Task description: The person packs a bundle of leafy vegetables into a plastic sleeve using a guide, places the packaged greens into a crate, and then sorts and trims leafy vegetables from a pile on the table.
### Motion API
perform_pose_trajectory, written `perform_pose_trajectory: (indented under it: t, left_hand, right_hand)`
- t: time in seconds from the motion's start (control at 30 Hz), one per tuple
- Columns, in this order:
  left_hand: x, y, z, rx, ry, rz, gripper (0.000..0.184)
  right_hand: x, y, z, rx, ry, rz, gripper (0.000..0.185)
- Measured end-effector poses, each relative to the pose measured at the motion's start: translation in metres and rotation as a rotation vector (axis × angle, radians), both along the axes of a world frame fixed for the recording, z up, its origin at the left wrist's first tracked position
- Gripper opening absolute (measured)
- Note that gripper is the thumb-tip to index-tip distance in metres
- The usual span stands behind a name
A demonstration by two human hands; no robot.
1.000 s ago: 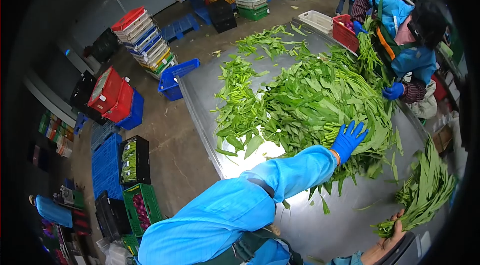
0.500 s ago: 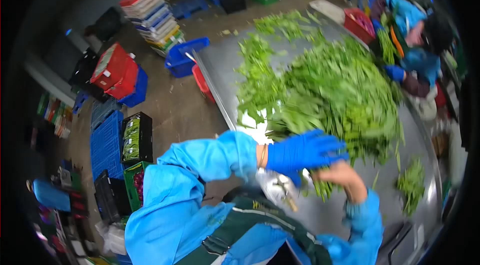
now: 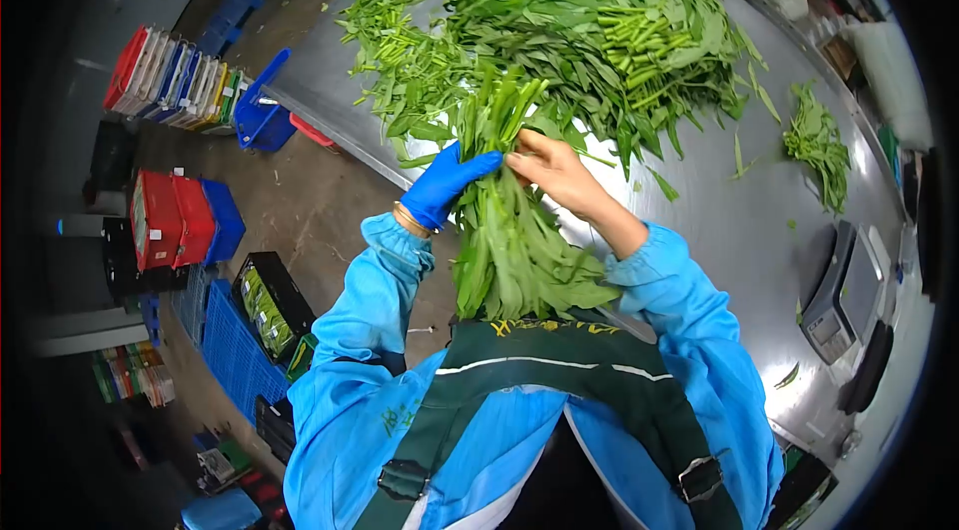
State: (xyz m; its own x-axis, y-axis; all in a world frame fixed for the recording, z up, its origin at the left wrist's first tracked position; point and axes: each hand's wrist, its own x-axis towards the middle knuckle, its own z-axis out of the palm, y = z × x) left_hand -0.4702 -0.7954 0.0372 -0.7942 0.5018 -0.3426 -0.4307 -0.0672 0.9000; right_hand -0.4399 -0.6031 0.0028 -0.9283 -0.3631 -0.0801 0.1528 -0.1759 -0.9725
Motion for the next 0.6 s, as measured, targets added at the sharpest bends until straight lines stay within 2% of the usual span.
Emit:
perform_pose_trajectory:
  t: [0.03, 0.1, 0.13, 0.17, 0.27, 0.3, 0.33, 0.4, 0.47, 0.5, 0.6]
  left_hand:
    - [-0.003, -0.005, -0.011, -0.004, 0.031, -0.053, 0.047]
    - [-0.006, -0.005, -0.006, -0.061, 0.09, -0.063, 0.046]
    - [-0.004, -0.004, -0.007, -0.115, 0.149, -0.065, 0.045]
    - [-0.004, -0.003, -0.012, -0.097, 0.167, -0.019, 0.04]
    - [0.0, 0.008, -0.023, 0.002, -0.08, 0.124, 0.027]
    - [0.002, 0.01, -0.036, 0.03, -0.086, 0.119, 0.026]
    - [0.001, 0.009, -0.049, 0.055, -0.081, 0.117, 0.026]
    - [0.0, 0.006, -0.056, 0.009, -0.095, 0.113, 0.029]
    - [0.004, 0.009, -0.05, 0.034, -0.059, 0.074, 0.034]
    - [0.002, 0.003, -0.056, 0.004, -0.055, 0.064, 0.037]
    - [0.013, 0.013, -0.047, -0.006, -0.007, 0.016, 0.037]
  right_hand:
    - [0.001, -0.007, 0.001, -0.002, -0.009, -0.012, 0.047]
    - [0.009, -0.019, 0.004, 0.008, 0.022, -0.133, 0.023]
    - [0.008, -0.02, 0.006, 0.161, 0.12, -0.105, 0.015]
    - [-0.002, -0.022, -0.017, 0.288, 0.325, -0.145, 0.012]
    - [-0.015, -0.01, 0.005, 0.667, 0.469, -0.125, 0.014]
    - [-0.017, -0.007, 0.004, 0.804, 0.533, -0.1, 0.016]
    - [-0.02, -0.004, 0.016, 1.003, 0.419, 0.023, 0.02]
    - [-0.029, 0.007, 0.007, 0.928, 0.503, -0.024, 0.024]
    - [-0.035, 0.025, 0.028, 0.752, 0.331, 0.047, 0.024]
    - [-0.037, 0.023, 0.013, 0.411, 0.089, -0.008, 0.023]
    - [-0.028, 0.014, 0.002, 0.28, -0.051, -0.109, 0.024]
